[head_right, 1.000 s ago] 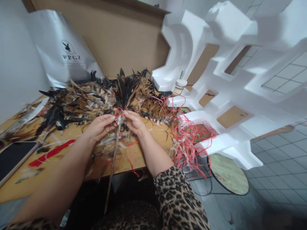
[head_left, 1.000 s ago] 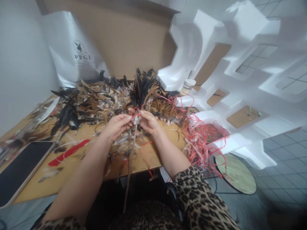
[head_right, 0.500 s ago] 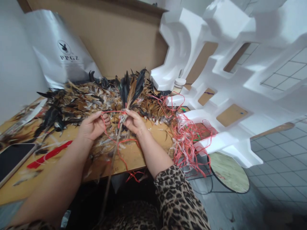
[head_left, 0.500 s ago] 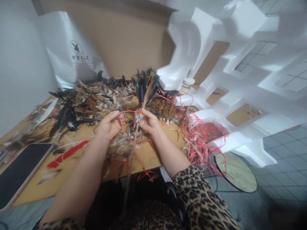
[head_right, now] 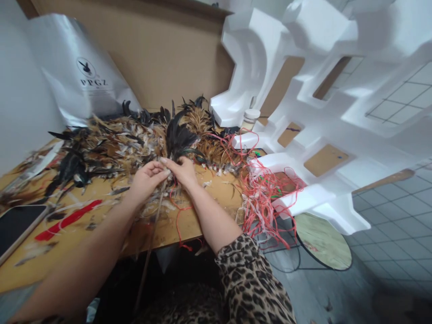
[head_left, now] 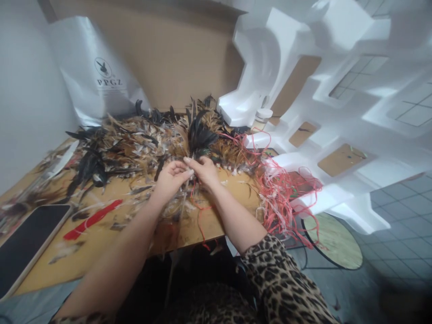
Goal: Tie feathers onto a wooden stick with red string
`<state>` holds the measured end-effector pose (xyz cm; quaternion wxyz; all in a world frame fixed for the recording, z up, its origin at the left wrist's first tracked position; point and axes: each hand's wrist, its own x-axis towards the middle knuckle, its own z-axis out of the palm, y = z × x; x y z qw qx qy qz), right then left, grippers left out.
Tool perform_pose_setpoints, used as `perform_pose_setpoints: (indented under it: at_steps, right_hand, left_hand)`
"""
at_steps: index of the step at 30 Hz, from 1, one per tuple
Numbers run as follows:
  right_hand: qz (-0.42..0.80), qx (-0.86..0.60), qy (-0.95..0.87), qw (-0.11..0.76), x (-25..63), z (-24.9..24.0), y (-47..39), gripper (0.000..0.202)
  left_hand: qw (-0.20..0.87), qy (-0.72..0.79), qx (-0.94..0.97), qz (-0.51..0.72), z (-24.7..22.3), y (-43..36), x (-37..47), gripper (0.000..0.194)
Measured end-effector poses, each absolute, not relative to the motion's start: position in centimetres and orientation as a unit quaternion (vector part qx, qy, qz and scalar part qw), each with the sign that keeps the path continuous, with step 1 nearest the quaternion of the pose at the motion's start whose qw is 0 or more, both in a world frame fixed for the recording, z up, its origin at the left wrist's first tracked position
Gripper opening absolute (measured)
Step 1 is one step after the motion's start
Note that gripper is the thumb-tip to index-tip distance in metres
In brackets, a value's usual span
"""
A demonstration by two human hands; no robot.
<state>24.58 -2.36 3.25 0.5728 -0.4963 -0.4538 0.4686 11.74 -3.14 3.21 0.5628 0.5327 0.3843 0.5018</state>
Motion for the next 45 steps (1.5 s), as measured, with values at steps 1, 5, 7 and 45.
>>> perform_pose_setpoints:
  at_steps: [1,5,7,45]
  right_hand:
    - [0.463,-0.496,-0.451,0.579,24.5,3.2,-2.3,0.046]
    - [0.579,-0.388,-0.393,0.601,24.7,2.9,-1.6,0.046]
    - [0.633,-0.355,-0.371,0.579,24.9,2.8,-1.2,0.045]
    - [0.546,-0.437,-0.487,0.523,24.8,2.5,-1.9,0.023]
  left_hand:
    - [0.594,0.374,0.508,0.5,3.1,-3.1,11.8,0.035]
    - [0.687,0.326,0.419,0.496,3.0,-2.6,11.2,0.034]
    - [0.723,0.299,0.394,0.482,3.2,-2.3,10.7,0.033]
    - [0.784,0.287,0.259,0.485,3.9,-1.9,10.0,0.024]
